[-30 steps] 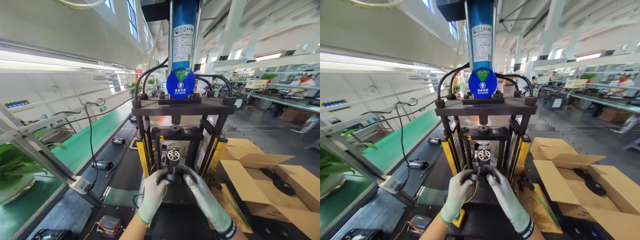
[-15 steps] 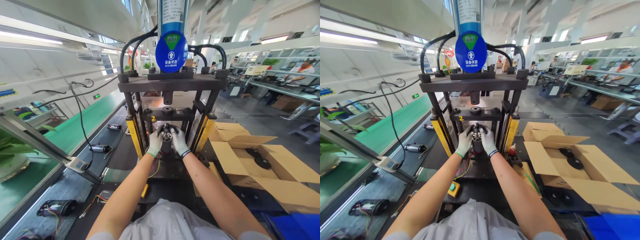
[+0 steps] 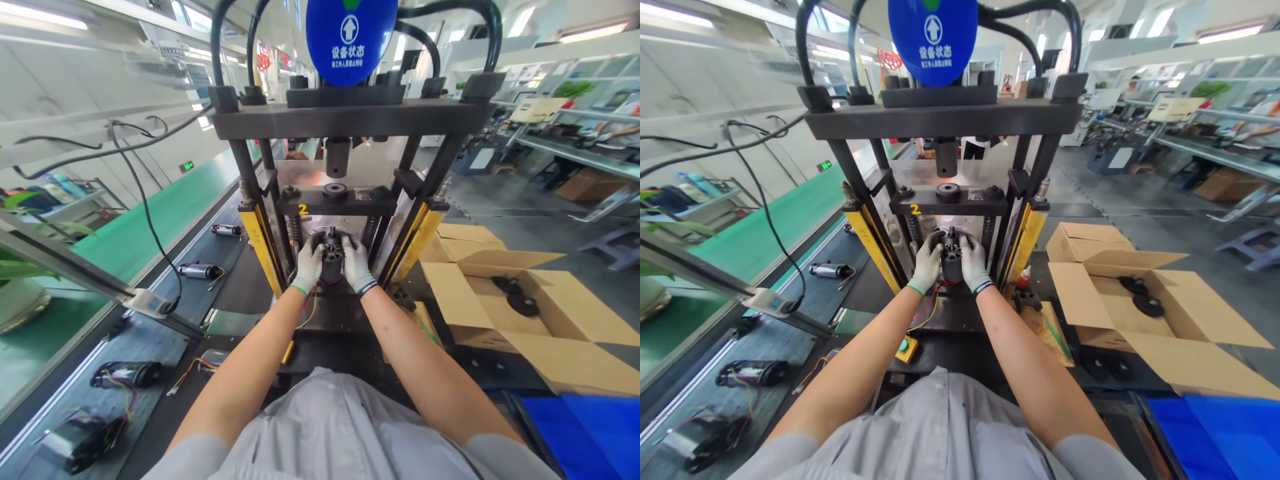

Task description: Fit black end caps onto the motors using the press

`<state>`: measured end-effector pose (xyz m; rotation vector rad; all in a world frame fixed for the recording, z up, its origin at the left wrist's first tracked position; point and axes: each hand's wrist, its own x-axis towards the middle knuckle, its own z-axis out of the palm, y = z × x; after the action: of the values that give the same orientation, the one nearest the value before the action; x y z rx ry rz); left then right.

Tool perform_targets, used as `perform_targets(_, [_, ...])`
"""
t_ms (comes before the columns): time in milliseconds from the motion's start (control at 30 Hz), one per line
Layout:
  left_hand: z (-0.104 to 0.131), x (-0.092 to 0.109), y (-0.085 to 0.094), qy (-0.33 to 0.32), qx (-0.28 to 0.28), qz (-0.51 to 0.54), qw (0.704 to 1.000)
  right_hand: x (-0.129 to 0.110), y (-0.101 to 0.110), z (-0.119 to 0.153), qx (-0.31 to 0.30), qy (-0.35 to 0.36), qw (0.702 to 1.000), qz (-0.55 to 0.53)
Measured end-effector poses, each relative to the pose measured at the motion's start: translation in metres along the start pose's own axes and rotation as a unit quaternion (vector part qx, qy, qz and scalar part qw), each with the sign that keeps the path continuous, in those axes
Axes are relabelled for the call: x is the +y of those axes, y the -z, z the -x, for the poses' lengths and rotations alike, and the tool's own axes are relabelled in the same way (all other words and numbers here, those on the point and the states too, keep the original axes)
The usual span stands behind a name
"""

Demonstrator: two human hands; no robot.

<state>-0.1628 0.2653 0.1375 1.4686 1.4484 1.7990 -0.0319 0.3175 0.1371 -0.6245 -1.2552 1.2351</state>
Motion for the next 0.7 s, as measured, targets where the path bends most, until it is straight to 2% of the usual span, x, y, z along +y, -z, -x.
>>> perform_targets(167, [-0.004,-0.004,-0.001,0.006,-0.009,0.021,1.0,0.001,-0.004,-0.001,0.012,0.008,0.999,-0.043])
perform_targets(333, [-0.007,-0.005,0.0,0.026,-0.013,0.043,0.999,0.005,-0.007,-0.003,0.041,-0.018,0.995,-0.084])
perform_targets(567, [-0.007,0.009,-0.004,0.045,-0.002,0.063,0.997,0.009,-0.004,-0.001,0.05,-0.032,0.996,-0.064])
perform_targets(700, [-0.006,0.015,-0.01,0.059,0.004,0.072,0.996,0.007,-0.007,-0.001,0.043,-0.026,0.993,-0.103])
